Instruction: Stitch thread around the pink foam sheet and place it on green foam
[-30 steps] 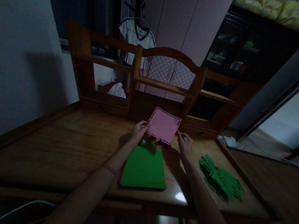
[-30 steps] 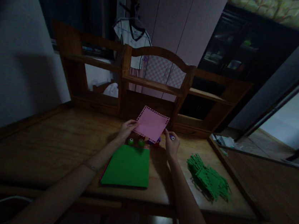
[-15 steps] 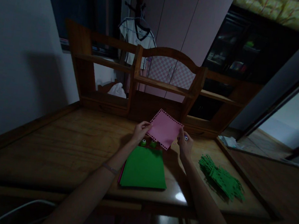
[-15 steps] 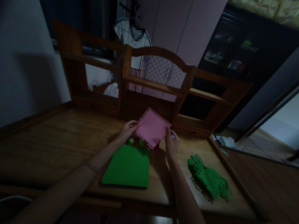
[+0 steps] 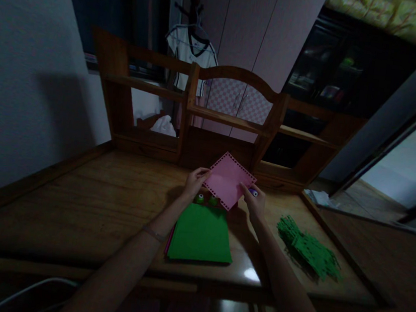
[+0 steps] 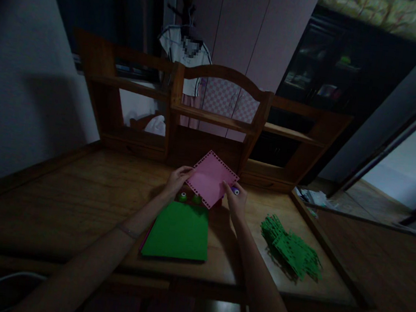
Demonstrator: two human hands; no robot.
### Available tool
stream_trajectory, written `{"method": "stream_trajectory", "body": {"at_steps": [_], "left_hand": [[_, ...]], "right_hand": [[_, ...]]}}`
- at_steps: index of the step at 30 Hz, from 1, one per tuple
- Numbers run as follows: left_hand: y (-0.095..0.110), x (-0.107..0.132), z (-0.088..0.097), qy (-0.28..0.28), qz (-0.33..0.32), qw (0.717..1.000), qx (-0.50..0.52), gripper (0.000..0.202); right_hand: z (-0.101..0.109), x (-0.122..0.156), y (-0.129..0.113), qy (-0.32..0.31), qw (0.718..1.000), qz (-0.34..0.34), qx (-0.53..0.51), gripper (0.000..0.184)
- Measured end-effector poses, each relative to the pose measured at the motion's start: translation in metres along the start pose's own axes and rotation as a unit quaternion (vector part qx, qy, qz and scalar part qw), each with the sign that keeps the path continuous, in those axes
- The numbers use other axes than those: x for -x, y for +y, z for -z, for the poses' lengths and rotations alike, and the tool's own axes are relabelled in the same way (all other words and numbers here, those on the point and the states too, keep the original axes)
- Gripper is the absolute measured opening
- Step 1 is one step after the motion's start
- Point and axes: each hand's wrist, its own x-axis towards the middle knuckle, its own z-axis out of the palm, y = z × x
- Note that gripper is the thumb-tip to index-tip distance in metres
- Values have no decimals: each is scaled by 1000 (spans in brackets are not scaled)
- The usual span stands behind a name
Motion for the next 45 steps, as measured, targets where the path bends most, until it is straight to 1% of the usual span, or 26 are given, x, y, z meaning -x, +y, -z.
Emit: {"method": "stream_trajectory", "body": {"at_steps": [4,6,8,10,13,16,20,23,28,32,35,38,41,45], "left_hand": [[4,1,0,36,-20,999,36,35],[8,2,-1,33,-4,998,47,38],[11,4,-3,2,31,998,52,43],[14,6,-5,-35,51,997,46,45],[16,12,-11,-74,34,997,12,41],[15,18,-17,-107,6,994,-36,37],[10,25,-21,-134,-11,987,-86,32],[6,24,-21,-128,-14,986,-106,28],[2,17,-15,-100,-23,986,-128,28],[1,13,-13,-83,-3,992,-92,28],[1,12,-13,-66,-13,995,-76,32],[1,10,-12,-63,-23,994,-87,34],[1,9,-11,-65,-49,992,-95,34],[2,8,-11,-69,-59,993,-72,33]], "right_hand": [[1,-3,5,-3,998,-41,-38,37],[2,-5,9,5,995,-67,-72,36],[2,-7,13,11,990,-91,-109,35],[1,-9,15,10,984,-104,-141,36],[-2,-9,15,11,980,-104,-169,34],[-3,-9,12,13,981,-102,-166,35],[-4,-8,8,12,980,-105,-169,37],[-3,-7,6,9,979,-110,-171,37],[1,-6,7,-16,983,-97,-157,34],[1,-7,10,-10,984,-108,-138,37],[-1,-9,13,-14,984,-113,-137,38],[-2,-10,15,-17,984,-117,-135,37],[-2,-10,16,-23,983,-119,-137,35],[0,-8,15,-29,984,-105,-139,32]]}}
